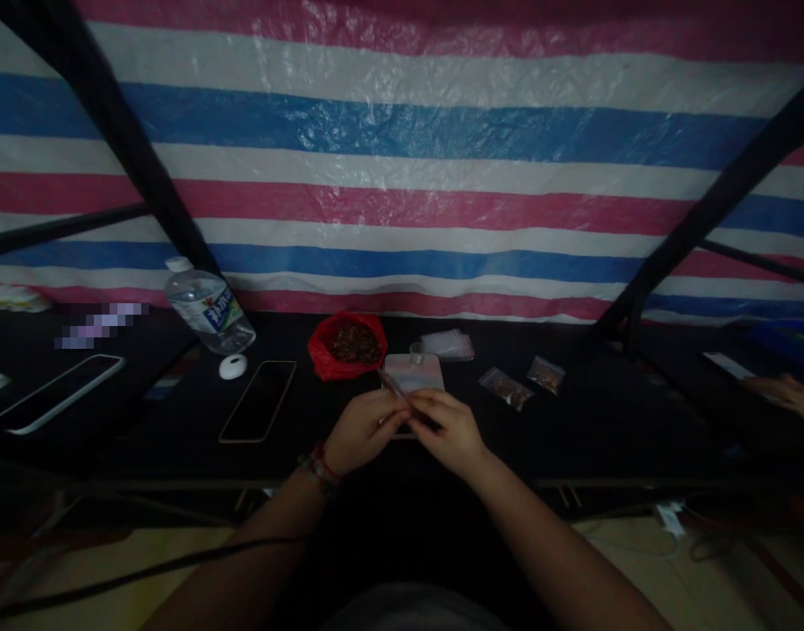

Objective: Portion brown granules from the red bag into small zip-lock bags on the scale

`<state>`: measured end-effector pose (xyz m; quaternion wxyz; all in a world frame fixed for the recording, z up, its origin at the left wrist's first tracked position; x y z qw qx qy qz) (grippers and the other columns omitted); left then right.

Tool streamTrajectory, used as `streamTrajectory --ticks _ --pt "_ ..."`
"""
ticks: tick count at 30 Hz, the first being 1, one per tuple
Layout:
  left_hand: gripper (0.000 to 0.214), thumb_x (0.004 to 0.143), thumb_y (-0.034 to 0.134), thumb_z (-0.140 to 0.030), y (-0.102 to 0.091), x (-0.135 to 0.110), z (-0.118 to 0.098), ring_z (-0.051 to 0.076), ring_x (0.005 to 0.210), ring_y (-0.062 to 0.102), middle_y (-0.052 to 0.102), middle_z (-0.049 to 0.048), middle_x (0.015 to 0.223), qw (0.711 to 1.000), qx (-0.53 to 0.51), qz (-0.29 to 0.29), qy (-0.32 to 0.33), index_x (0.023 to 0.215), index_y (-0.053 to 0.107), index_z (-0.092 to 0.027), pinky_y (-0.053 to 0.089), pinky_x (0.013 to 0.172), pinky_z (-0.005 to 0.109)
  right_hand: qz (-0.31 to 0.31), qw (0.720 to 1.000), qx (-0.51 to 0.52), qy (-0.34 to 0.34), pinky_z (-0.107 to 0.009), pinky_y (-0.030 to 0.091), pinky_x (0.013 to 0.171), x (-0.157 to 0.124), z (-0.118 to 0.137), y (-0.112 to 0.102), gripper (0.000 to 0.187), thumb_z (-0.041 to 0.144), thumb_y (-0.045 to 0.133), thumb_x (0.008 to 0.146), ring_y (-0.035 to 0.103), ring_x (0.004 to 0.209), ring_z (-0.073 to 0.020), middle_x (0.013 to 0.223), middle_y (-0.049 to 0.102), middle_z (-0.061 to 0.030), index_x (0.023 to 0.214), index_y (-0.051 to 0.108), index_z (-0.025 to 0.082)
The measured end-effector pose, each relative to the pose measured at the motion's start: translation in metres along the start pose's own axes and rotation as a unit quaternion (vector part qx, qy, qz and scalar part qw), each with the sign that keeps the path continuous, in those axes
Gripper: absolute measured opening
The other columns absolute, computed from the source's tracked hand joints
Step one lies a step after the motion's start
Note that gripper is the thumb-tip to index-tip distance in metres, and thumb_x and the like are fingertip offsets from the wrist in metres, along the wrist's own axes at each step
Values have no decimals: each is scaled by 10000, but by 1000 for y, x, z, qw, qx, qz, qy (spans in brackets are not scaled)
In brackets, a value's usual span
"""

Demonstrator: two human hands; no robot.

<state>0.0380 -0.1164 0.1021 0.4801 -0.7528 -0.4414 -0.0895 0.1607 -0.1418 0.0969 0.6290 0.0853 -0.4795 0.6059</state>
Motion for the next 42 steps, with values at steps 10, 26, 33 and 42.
streamTrajectory --ticks 10,26,33,42 --pt "170 862 531 -229 1 -39 -28 138 700 628 685 38 752 993 -59 -40 -94 775 661 -163 476 674 244 17 991 95 88 -265 546 754 -34 29 8 206 164 541 843 678 837 -148 918 715 -54 938 716 217" --pt "206 704 504 -164 15 -20 -13 73 498 405 456 -44 495 979 -63 -6 -192 504 542 -133 289 504 195 61 964 -230 123 -229 383 595 -9 32 -11 160 140 509 762 509 629 -130 661 527 -12 609 514 184" --pt "204 726 488 -199 19 -29 0 86 525 447 494 -35 523 969 -45 17 -241 544 560 -139 289 514 201 117 981 -129 84 -266 489 799 -14 31 5 322 25 453 766 599 925 -154 1091 604 -71 974 629 196" --pt "197 741 500 -209 30 -29 -11 87 516 468 544 -25 539 974 8 44 -224 569 575 -150 280 516 213 97 980 -87 151 -283 505 832 -31 27 -17 155 123 548 804 638 919 -167 974 674 -60 830 680 199"
Point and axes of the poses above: each hand's wrist, its own x-axis towards the middle knuckle, its own y-axis out of the palm, z = x × y, the point moved 7 cm from there along x, towards the middle knuckle
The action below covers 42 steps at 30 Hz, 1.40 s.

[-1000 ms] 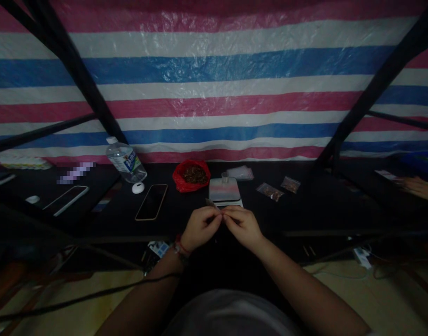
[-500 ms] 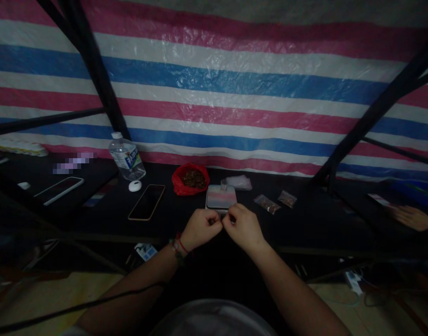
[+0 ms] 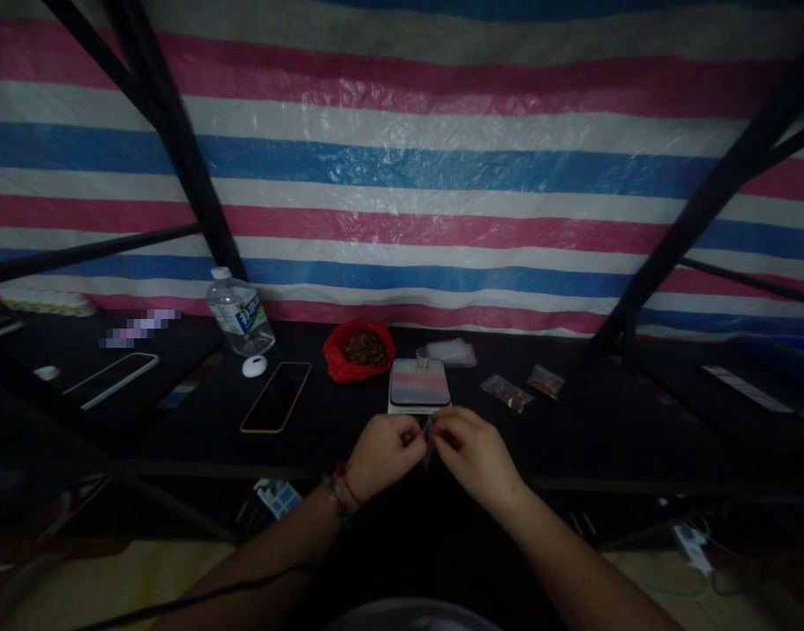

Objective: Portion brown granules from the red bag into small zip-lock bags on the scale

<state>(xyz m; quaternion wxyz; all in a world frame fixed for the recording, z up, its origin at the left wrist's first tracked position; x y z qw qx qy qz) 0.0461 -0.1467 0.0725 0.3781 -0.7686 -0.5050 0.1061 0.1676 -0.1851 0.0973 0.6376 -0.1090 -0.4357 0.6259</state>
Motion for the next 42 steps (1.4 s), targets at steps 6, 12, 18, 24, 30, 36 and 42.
streamTrajectory --ticks 6,12,18,24,30,36,42 --pt "172 748 514 -189 1 -5 -11 98 559 510 588 -8 585 997 58 -24 35 590 576 -158 300 543 219 110 993 5 52 -256 486 780 0 -8 13 216 137 506 815 661 842 -156 902 707 -50 793 712 200" --pt "157 781 513 -186 13 -12 -22 109 592 534 597 -1 620 989 84 24 117 636 571 -171 335 567 225 173 981 -11 85 -229 460 700 1 -21 27 222 110 518 774 659 771 -157 824 718 -48 804 724 190" --pt "340 935 341 -309 -32 25 27 166 774 582 634 58 793 988 145 -42 43 780 611 -172 422 710 272 123 989 38 78 -267 488 721 6 -18 15 290 158 580 770 663 813 -184 937 719 -45 1014 711 245" --pt "432 753 589 -203 -61 68 102 256 1178 461 558 75 1257 943 328 -38 -34 1185 582 -209 345 1003 369 127 988 38 82 -299 492 788 6 -7 7 352 167 651 731 658 862 -201 986 710 -52 1065 704 263" --pt "330 853 502 -278 -61 74 134 263 1096 508 616 93 1150 922 380 5 -79 1166 590 -225 386 894 384 165 984 8 68 -261 473 704 -1 13 5 376 184 663 726 646 776 -177 903 707 -36 1085 693 292" --pt "243 875 440 -224 -62 52 129 254 981 560 656 112 997 923 378 9 -76 929 671 -175 389 829 369 177 982 -15 67 -255 469 686 -6 18 -2 373 234 693 721 645 772 -177 930 707 -49 1092 692 276" --pt "237 876 446 -244 -57 12 101 234 971 562 662 88 985 937 347 5 -36 917 675 -199 377 849 365 190 979 -51 53 -269 475 714 -1 17 -2 403 290 716 713 661 799 -188 990 709 -45 1115 676 292"
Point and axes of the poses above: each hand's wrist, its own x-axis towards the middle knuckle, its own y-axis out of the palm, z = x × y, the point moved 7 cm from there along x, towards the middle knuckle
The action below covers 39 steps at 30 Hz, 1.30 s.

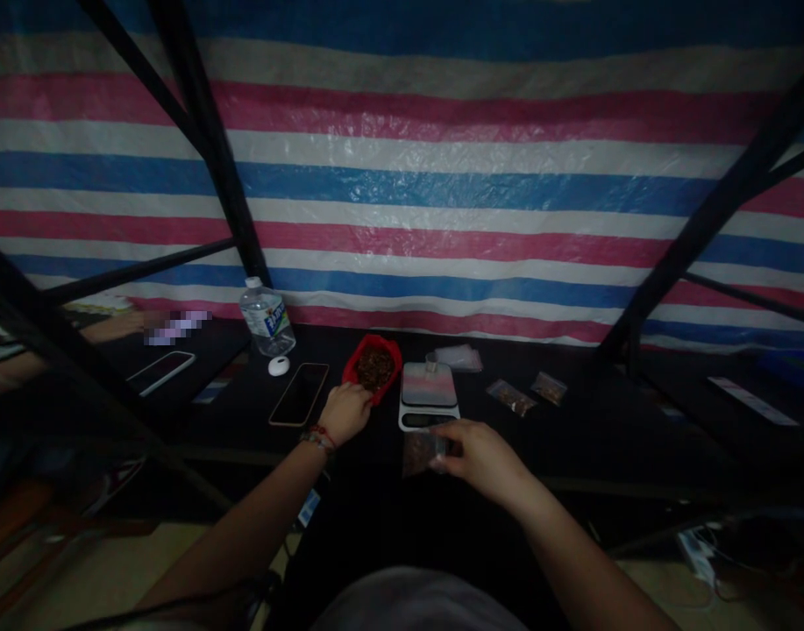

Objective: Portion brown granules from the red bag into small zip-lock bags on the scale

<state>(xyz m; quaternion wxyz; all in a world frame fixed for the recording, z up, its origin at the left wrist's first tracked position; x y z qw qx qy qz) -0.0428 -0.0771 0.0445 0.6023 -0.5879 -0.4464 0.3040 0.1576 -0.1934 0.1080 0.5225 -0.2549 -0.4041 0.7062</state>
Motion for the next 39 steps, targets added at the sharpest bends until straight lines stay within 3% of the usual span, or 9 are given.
streamTrajectory --ticks 5,8,11,14,16,21,26,34,39 --pt "202 854 487 -252 -11 -28 -10 229 927 575 669 78 912 999 -44 0 9 848 682 -201 392 841 372 -2 1000 -5 -24 -288 475 770 9 12 1 405 324 715 725 660 885 -210 1034 711 -47 1125 669 281" --pt "236 859 515 -335 -28 -41 -10 243 1007 566 664 78 1009 993 -111 -37 -3 983 672 -210 398 913 397 -3 999 14 -48 -296 466 809 17 21 -3 390 293 704 738 653 918 -211 1039 711 -46 1127 668 272" --pt "494 832 559 -463 -54 -52 -23 252 1186 491 566 106 1265 969 -230 -70 54 1249 536 -199 367 1023 399 3 996 33 -81 -286 461 782 29 31 -5 354 261 690 753 650 862 -195 980 718 -50 1107 676 241" --pt "893 646 723 -554 -67 -59 -51 290 1254 443 471 134 1380 948 -282 -22 147 1386 382 -189 344 1066 421 11 992 50 -111 -254 449 727 40 41 -3 304 239 705 744 634 793 -166 922 713 -45 1047 692 210" --pt "977 599 753 -560 -69 -58 -61 303 1255 446 461 144 1390 948 -280 -12 148 1404 348 -183 345 1066 436 13 991 56 -122 -236 437 689 46 46 0 255 237 722 730 621 749 -150 869 706 -35 980 703 190" --pt "681 682 715 -451 -63 -45 -62 259 1123 552 578 122 1238 945 -309 -42 95 1255 485 -164 415 990 387 23 987 95 -128 -214 428 633 55 48 8 190 179 654 766 608 693 -125 842 701 -14 951 702 186" --pt "378 783 599 -372 -56 -38 -61 169 871 612 644 52 995 934 -351 -5 70 1090 540 -160 471 779 270 22 978 173 -118 -239 471 705 59 39 9 233 168 592 798 633 768 -132 915 710 -23 1004 696 193" --pt "440 738 579 -534 -70 -15 -34 191 710 618 659 38 828 993 -91 75 22 1033 580 -208 405 614 254 -43 975 211 -49 -255 486 656 40 3 -11 281 273 574 827 630 704 -135 912 712 -49 1069 678 176" --pt "517 696 578 -572 -74 16 -24 271 743 640 677 106 834 983 133 118 44 1044 614 -191 422 643 315 -37 981 179 -62 -213 433 552 25 -4 -18 247 268 583 818 597 615 -118 790 701 -27 1015 698 174"
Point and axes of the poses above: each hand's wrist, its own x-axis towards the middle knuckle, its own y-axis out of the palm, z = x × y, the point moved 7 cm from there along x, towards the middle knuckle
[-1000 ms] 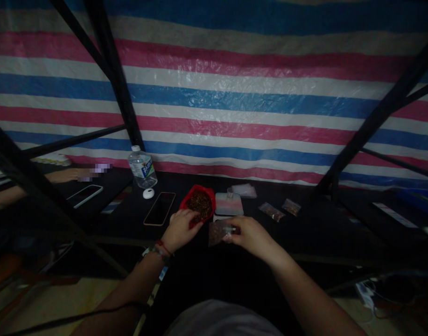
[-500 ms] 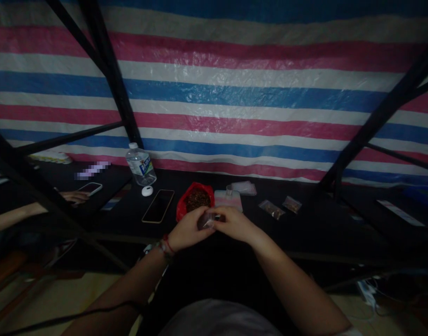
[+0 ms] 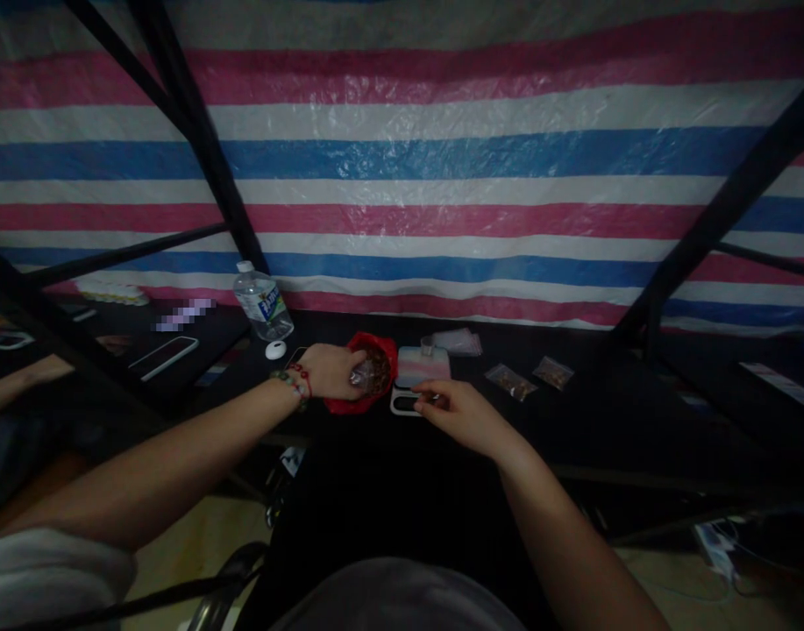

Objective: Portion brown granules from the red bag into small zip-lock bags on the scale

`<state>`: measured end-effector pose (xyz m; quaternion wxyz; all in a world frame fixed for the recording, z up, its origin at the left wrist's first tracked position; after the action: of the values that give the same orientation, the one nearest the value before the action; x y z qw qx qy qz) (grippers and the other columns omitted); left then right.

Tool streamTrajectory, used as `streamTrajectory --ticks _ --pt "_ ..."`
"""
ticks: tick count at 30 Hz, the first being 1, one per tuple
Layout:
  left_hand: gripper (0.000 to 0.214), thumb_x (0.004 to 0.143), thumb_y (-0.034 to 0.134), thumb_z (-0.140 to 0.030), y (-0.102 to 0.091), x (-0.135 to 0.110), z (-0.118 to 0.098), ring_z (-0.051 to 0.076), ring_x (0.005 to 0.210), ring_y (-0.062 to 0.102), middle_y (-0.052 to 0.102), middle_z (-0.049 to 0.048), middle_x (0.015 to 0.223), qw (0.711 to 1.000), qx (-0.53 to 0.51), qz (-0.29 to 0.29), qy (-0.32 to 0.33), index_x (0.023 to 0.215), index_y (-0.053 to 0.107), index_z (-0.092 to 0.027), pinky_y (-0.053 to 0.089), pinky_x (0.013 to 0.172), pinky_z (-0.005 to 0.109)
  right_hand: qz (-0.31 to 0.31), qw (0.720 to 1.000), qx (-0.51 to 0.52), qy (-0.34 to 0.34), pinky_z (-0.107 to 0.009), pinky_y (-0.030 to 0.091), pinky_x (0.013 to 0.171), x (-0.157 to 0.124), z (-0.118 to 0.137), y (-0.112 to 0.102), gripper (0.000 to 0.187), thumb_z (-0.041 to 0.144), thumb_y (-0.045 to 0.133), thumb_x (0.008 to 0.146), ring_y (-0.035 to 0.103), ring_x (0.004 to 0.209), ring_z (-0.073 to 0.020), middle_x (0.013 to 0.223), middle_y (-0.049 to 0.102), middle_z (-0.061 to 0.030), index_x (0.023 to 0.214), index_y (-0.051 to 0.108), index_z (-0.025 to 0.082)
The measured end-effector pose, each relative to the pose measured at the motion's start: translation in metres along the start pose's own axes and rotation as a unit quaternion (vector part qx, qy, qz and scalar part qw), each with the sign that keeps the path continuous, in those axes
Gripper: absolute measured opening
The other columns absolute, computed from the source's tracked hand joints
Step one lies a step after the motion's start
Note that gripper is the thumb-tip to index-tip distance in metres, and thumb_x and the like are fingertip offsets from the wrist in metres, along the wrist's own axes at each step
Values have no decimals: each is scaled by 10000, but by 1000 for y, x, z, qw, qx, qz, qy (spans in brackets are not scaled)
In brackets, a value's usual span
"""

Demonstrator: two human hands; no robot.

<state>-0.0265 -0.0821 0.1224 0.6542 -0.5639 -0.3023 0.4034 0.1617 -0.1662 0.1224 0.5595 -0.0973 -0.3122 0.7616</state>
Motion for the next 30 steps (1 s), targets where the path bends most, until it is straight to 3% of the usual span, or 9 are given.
streamTrajectory --ticks 5,8,13,17,23,26,30 --pt "548 630 687 -475 6 21 -10 282 771 643 686 122 830 988 97 114 42 1076 639 -160 450 687 338 -61 998 8 -23 -228 463 629 -5 5 -9 217 239 574 827 625 698 -128 891 716 -39 995 701 188" --pt "496 605 722 -420 12 28 -19 279 784 644 690 143 842 981 111 151 56 1003 670 -130 459 699 327 -77 996 -3 -36 -228 454 620 -8 8 -11 195 241 568 834 623 686 -128 863 715 -41 960 708 188" --pt "274 620 711 -318 16 38 -28 314 755 639 682 145 753 977 117 159 79 806 714 -117 473 686 384 -58 997 -33 -41 -236 454 640 -14 3 -7 187 224 566 828 632 699 -133 850 715 -32 943 713 204" --pt "189 522 748 -213 -1 38 -26 320 734 632 665 124 670 977 127 159 56 683 705 -122 465 687 404 -43 997 -49 -28 -246 454 659 -18 -6 -5 189 225 562 827 642 736 -148 862 719 -33 938 713 208" --pt "306 596 727 -298 -27 28 -21 292 794 631 689 135 797 984 132 106 56 841 701 -117 437 739 363 -23 998 -53 -21 -235 436 626 -17 -14 1 178 220 565 820 637 706 -140 815 714 -13 923 709 212" --pt "436 687 649 -443 -43 18 -22 268 853 622 682 112 890 995 84 3 61 1000 655 -139 428 762 327 -29 999 -41 -10 -244 447 633 -15 -22 6 204 226 576 812 626 692 -136 845 707 -22 978 693 207" --pt "514 767 534 -550 -50 -12 -36 247 840 645 672 90 978 994 -10 -108 21 1141 559 -197 451 703 297 -71 997 16 2 -263 482 648 -15 -29 11 470 280 631 785 594 639 -105 1038 663 -53 1241 538 218"
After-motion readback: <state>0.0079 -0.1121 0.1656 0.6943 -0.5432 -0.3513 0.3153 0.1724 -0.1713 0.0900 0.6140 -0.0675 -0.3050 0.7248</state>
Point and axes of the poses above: each hand's wrist, its own x-axis towards the middle knuckle, its own y-axis out of the palm, z = x × y, the point moved 7 cm from there along x, towards the middle knuckle
